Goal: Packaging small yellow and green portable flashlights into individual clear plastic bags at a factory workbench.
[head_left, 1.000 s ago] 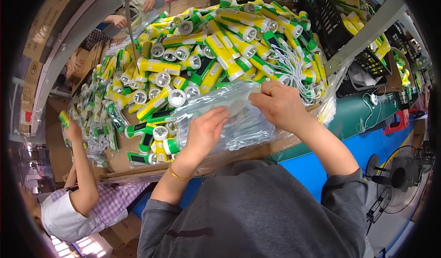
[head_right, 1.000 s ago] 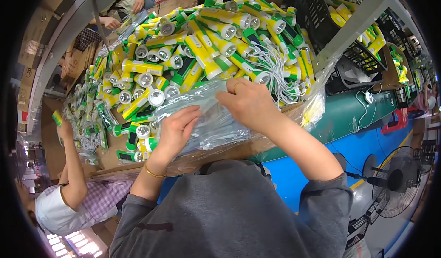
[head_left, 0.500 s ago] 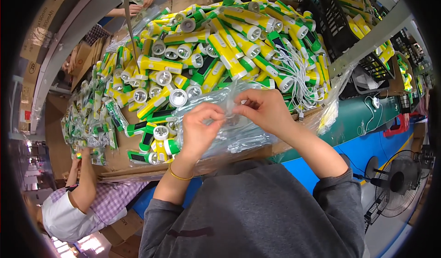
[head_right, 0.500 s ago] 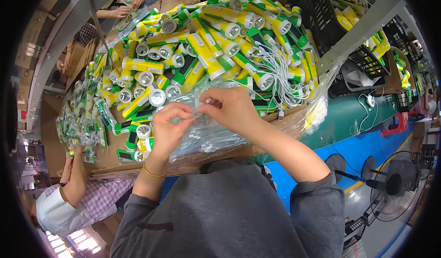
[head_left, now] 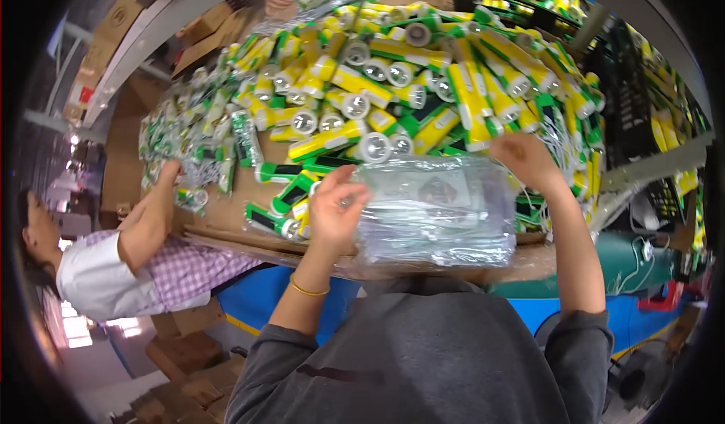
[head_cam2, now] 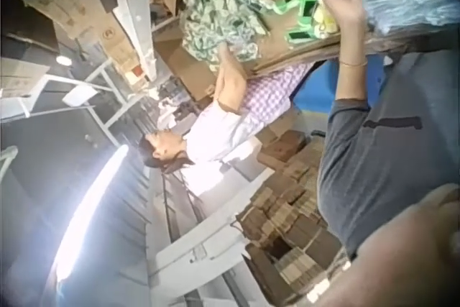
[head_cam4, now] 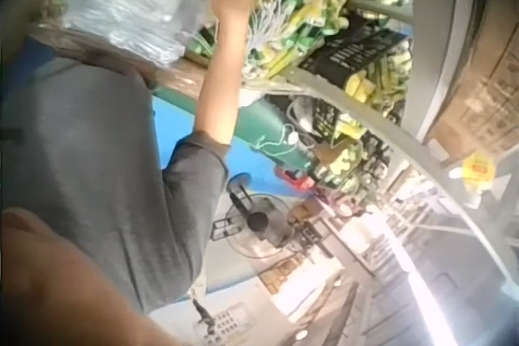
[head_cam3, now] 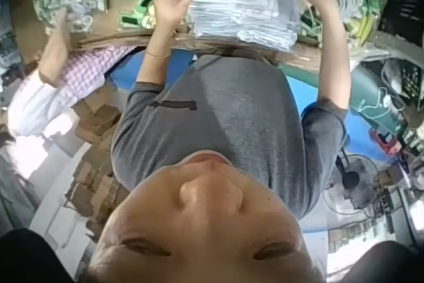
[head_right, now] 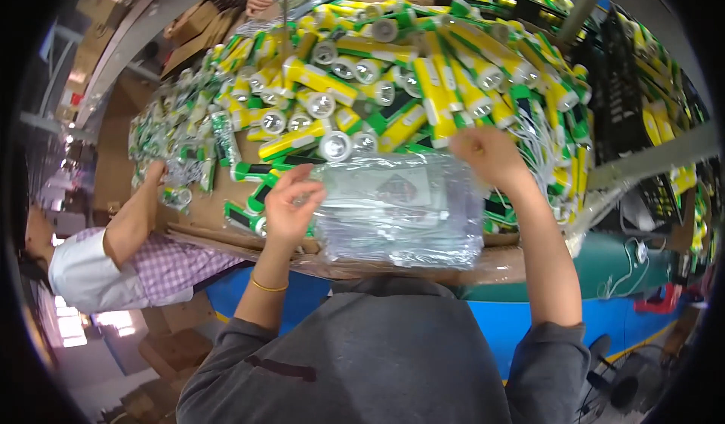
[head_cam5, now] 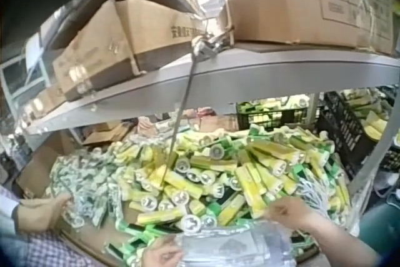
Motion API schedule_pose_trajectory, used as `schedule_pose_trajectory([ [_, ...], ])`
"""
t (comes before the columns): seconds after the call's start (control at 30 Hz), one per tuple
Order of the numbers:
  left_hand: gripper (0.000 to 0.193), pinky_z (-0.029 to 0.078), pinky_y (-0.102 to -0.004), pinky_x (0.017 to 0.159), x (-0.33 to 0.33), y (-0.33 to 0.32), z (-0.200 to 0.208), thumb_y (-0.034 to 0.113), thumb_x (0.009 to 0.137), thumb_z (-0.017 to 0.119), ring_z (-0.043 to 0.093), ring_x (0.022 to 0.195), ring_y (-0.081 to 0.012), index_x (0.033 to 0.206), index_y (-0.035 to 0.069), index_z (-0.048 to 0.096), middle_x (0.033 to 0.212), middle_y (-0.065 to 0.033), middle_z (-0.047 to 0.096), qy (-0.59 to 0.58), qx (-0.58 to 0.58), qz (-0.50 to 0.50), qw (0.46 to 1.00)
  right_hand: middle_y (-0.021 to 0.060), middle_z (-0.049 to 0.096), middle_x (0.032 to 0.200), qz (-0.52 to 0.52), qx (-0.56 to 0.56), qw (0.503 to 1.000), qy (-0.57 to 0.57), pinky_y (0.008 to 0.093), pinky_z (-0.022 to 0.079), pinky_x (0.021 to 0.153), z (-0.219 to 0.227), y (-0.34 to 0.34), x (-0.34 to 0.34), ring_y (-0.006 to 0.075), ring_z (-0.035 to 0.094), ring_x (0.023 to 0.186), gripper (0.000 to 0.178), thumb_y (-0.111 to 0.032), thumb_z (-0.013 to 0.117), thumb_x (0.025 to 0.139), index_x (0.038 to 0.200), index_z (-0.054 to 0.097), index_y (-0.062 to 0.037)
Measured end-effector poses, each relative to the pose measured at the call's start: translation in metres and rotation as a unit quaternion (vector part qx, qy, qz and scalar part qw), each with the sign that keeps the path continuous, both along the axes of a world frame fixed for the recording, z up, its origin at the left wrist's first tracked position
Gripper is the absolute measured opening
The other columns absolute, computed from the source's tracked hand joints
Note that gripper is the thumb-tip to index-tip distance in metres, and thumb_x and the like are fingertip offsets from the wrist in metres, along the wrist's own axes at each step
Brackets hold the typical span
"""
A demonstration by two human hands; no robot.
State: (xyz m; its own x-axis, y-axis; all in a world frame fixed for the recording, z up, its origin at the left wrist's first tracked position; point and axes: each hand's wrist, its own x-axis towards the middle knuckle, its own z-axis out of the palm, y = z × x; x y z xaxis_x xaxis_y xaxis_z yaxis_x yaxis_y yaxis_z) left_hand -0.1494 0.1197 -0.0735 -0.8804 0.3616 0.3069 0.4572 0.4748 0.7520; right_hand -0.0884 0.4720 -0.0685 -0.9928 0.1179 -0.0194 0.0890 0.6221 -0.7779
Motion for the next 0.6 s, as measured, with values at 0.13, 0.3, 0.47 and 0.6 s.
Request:
schedule_pose_trajectory([
  [0.13,0.017,0.05,-0.0301,0.08,0.029,0.016,0.043,-0.002,0.076,0.064,0.064,0.092,-0.0247,0.093,0.001,0.068,0.11,-0.0146,0.063,-0.027,0.015,-0.059,0.998,0.0194,0.064,0.093,-0.215,0.328,0.919,-0.025,0.0455,0.05,0.078,-0.059,-0.033,-0.1,0.0346,0.063,0.089,0.049,-0.034,0.069,0.079,0.107,0.057,0.0032],
  [0.3,0.033,0.05,-0.0286,0.078,0.035,0.007,0.048,-0.012,0.074,0.046,0.066,0.094,-0.0245,0.097,0.0,0.066,0.109,-0.0173,0.064,-0.006,0.036,-0.158,0.987,0.0145,0.063,0.093,-0.213,-0.012,0.973,-0.087,0.0383,0.051,0.073,-0.031,-0.027,-0.103,0.0268,0.063,0.083,0.053,-0.028,0.075,0.073,0.11,0.055,0.0039],
  [0.47,0.042,0.053,-0.0308,0.073,0.026,0.013,0.033,-0.011,0.073,0.048,0.065,0.093,-0.0264,0.11,-0.001,0.063,0.123,-0.0195,0.057,-0.083,-0.131,-0.133,0.979,0.0073,0.065,0.095,-0.02,-0.38,0.922,0.077,0.0299,0.052,0.073,0.075,-0.067,-0.033,0.0143,0.063,0.08,0.036,-0.011,0.074,0.073,0.103,0.059,0.0002],
  [0.6,0.043,0.049,-0.0388,0.085,0.019,0.035,0.033,0.002,0.074,0.066,0.06,0.103,-0.0367,0.116,-0.001,0.057,0.119,-0.0208,0.059,-0.112,0.015,-0.234,0.966,0.0165,0.052,0.126,0.083,-0.069,0.983,0.151,0.0395,0.041,0.099,0.084,-0.124,0.011,0.0304,0.053,0.113,0.099,-0.052,0.082,0.059,0.135,0.039,-0.0051],
])
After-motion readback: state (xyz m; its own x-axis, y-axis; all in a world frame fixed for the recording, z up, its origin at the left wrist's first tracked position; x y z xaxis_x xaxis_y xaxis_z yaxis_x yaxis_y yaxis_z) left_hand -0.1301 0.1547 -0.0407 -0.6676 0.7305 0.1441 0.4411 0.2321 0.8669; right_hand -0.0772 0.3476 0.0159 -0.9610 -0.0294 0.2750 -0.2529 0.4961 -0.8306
